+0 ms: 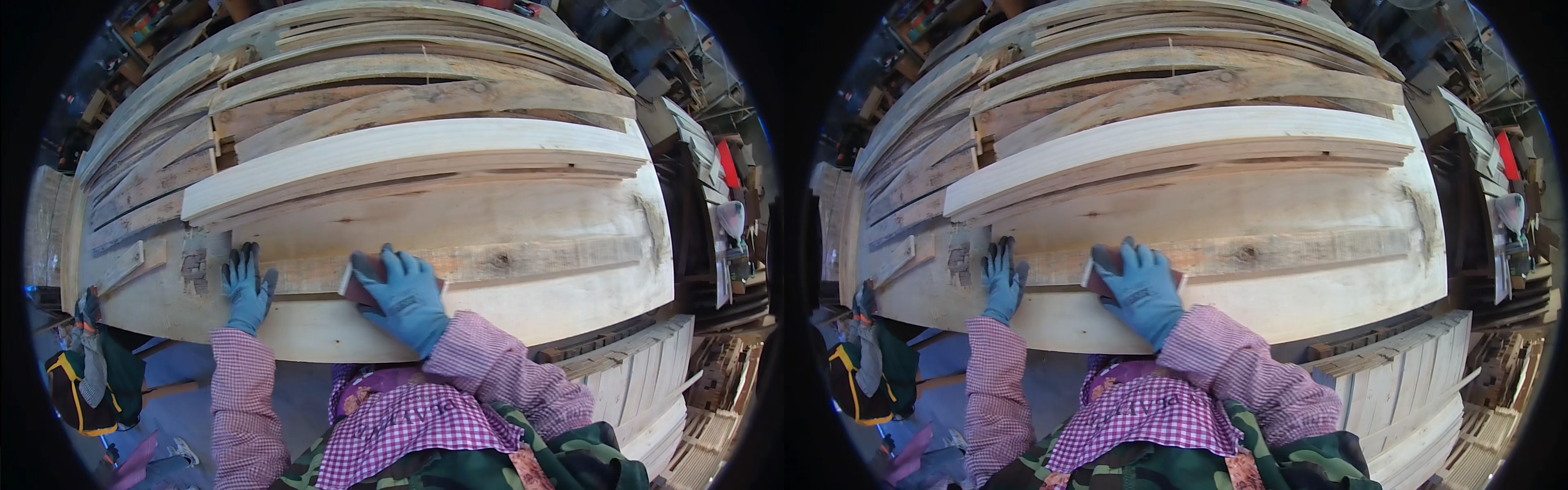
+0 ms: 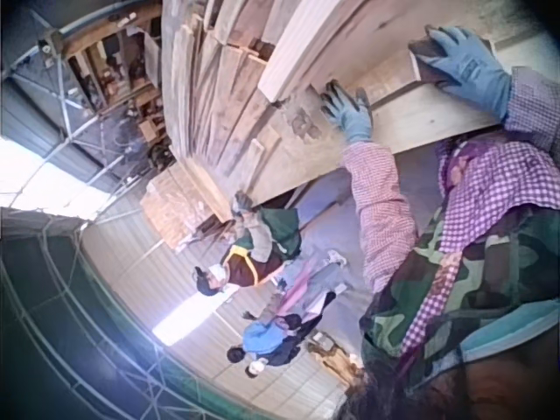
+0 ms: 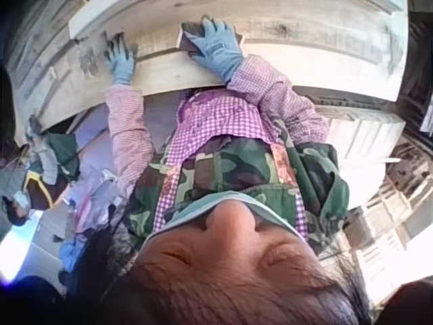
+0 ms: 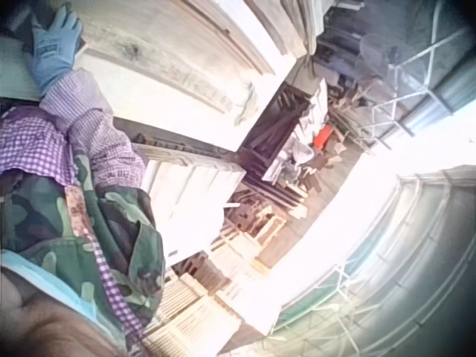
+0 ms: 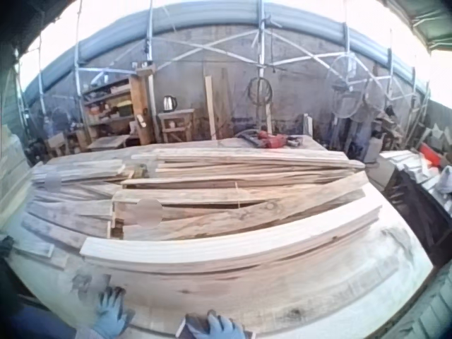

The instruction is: The person sands the surface of wooden planks using a sanding block. They hold the planks with one hand and rub the sanding block along the length of the wood with the other hand. The person occasionally flips the planks to sand different sides.

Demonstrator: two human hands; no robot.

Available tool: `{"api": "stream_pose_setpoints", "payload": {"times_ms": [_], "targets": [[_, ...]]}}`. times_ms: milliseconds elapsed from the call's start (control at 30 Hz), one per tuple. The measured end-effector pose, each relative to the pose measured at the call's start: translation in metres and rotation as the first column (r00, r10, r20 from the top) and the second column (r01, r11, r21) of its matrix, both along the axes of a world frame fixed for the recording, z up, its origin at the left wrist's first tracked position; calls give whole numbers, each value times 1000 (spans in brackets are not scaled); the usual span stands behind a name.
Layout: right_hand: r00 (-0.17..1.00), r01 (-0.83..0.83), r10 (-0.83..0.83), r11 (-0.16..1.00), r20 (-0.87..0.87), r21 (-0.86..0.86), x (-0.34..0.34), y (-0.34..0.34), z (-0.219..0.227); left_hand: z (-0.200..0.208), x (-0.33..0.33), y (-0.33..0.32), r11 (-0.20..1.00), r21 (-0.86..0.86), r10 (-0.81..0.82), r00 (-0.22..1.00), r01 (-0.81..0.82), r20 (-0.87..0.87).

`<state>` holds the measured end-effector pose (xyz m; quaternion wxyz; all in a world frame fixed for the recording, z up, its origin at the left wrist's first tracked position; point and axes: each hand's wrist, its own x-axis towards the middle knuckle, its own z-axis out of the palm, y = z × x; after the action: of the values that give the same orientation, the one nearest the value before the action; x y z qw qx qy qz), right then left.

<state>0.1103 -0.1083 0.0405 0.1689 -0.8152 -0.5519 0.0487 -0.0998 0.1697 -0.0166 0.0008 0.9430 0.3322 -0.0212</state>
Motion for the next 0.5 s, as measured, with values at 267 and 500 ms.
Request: {"api": "stream_pose_setpoints", "payload": {"times_ms": [267,500], "targets": [[897,437,-426,895,-117,93,134,-172,5,-14,-8,-29,993,40,88,935,-109,344],[812,449,-334,881,479,-148,108,-191,53,33,-21,-88,1000,-5,30,918,-30,396]]}}
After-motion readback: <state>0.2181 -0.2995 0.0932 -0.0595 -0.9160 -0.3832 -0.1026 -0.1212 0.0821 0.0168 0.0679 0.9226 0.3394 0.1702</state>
